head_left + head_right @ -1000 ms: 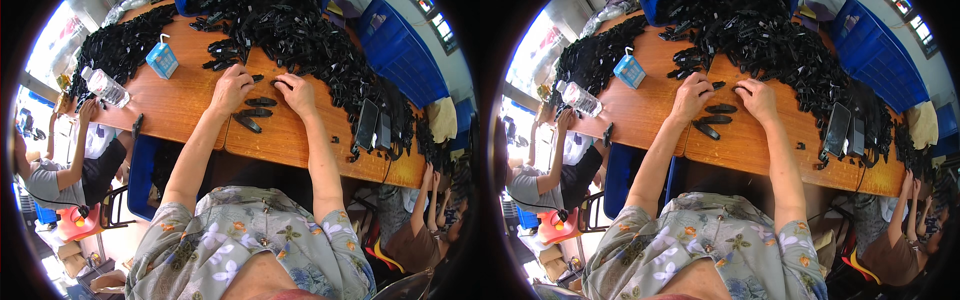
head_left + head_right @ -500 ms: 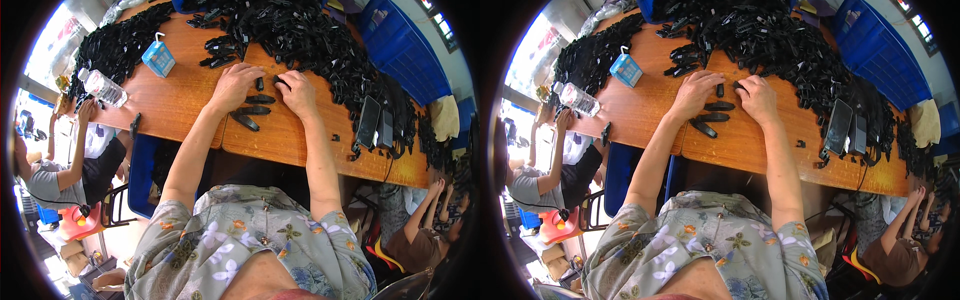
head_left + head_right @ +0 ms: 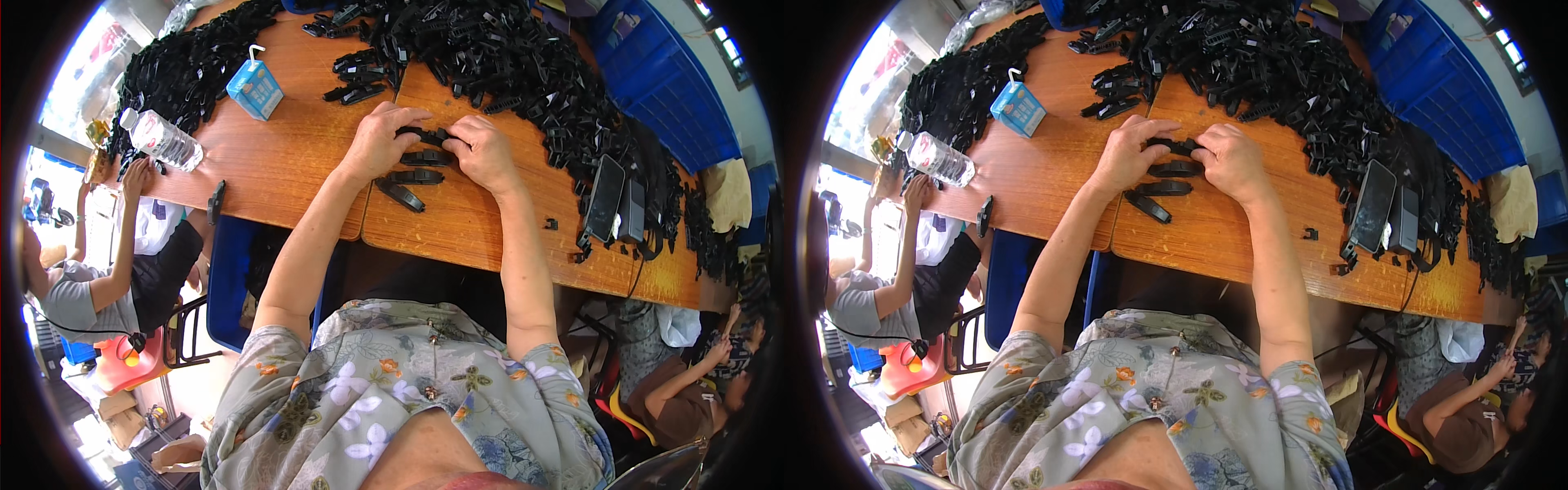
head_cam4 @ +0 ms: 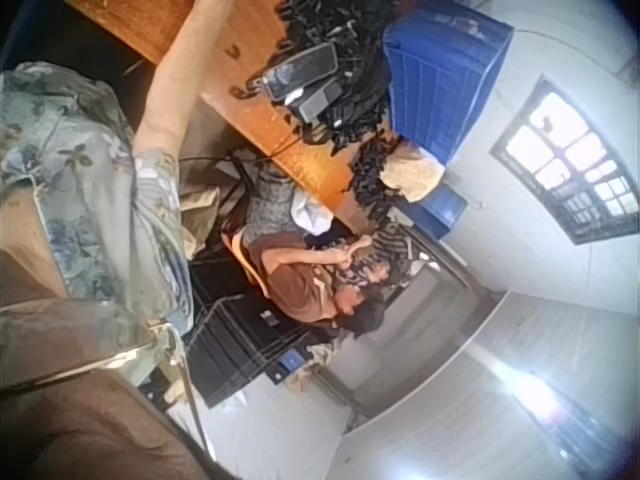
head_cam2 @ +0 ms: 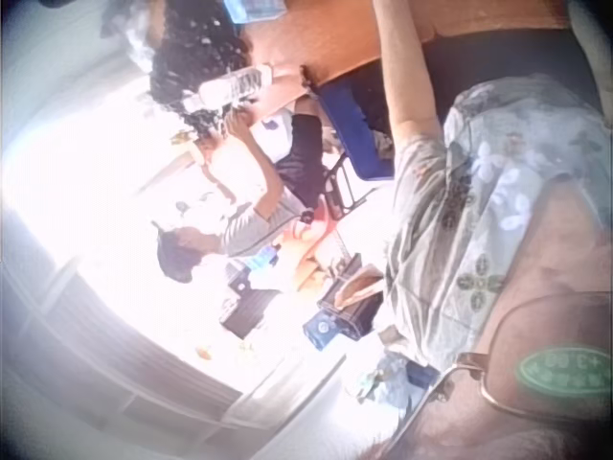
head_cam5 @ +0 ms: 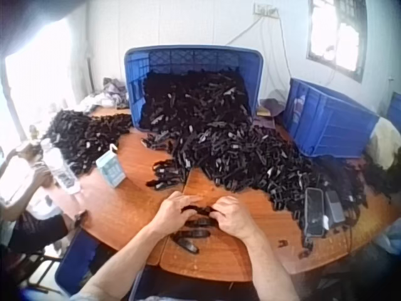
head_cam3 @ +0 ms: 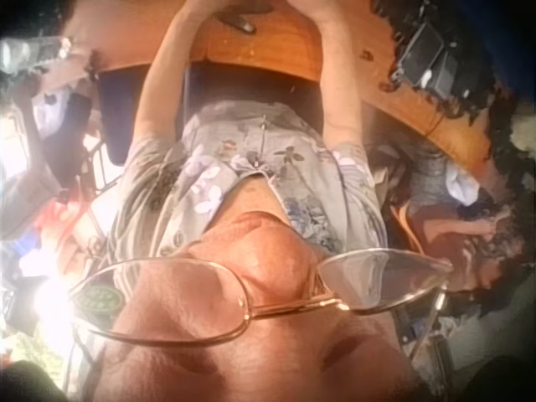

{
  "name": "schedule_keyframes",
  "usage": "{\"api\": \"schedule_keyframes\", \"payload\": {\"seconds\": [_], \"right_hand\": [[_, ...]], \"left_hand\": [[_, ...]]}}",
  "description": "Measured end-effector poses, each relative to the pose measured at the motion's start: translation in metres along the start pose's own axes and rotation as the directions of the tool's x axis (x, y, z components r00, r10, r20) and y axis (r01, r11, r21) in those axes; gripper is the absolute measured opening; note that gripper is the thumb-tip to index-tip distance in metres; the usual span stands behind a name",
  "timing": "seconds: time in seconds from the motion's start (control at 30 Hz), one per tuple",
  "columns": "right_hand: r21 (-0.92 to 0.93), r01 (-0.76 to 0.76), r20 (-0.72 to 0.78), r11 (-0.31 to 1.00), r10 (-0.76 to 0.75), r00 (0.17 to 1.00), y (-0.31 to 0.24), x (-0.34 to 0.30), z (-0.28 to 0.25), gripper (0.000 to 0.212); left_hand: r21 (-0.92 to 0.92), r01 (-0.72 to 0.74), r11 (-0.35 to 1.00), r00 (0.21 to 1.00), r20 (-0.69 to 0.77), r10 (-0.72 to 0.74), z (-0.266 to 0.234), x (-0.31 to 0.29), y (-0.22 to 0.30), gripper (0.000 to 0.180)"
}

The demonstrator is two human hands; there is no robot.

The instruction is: The person drinks from a carton, then assembles plastic parts together by hand and places them on the table. The person deposits a stack of assembled parts into a bin and assembles more plastic parts by hand.

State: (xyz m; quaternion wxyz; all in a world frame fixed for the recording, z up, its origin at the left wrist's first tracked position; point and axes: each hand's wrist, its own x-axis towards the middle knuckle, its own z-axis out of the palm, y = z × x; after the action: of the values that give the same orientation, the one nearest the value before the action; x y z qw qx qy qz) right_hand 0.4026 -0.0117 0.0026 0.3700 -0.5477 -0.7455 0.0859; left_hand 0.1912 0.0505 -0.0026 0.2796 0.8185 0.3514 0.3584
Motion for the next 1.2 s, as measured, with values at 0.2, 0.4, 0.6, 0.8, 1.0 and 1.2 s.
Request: {"api": "schedule_keyframes", "payload": {"seconds": [0.2,0.4,0.6,0.8,1.0,1.2], "right_hand": [[-0.05,0.203,0.014,0.978,-0.202,0.979,0.002,0.016,0.018,0.01],[-0.065,0.074,-0.012,0.995,-0.075,0.997,-0.021,-0.001,0.014,0.011],[-0.139,0.042,-0.033,0.989,-0.047,0.998,-0.045,-0.005,0.015,0.014],[-0.583,-0.385,-0.238,0.715,0.303,0.923,-0.005,-0.032,-0.048,0.024],[-0.711,-0.47,-0.323,0.523,0.35,0.879,0.053,-0.057,-0.064,0.012],[-0.688,-0.266,-0.157,0.675,0.219,0.963,0.019,-0.032,-0.032,0.013]], "left_hand": [[-0.078,-0.052,0.996,0.998,0.015,0.053,-0.001,-0.001,-0.002,0.043],[0.023,-0.124,0.992,0.979,-0.162,0.126,-0.013,0.002,-0.005,0.04],[0.552,0.301,0.778,0.91,-0.411,-0.061,-0.017,0.001,-0.053,0.042],[0.46,0.143,0.876,0.953,-0.304,0.004,-0.012,0.004,-0.031,0.027],[0.165,-0.172,0.971,0.967,-0.16,0.199,-0.003,0.009,-0.011,0.017],[0.168,-0.055,0.984,0.995,-0.073,0.069,-0.009,0.001,0.0,0.023]]}}
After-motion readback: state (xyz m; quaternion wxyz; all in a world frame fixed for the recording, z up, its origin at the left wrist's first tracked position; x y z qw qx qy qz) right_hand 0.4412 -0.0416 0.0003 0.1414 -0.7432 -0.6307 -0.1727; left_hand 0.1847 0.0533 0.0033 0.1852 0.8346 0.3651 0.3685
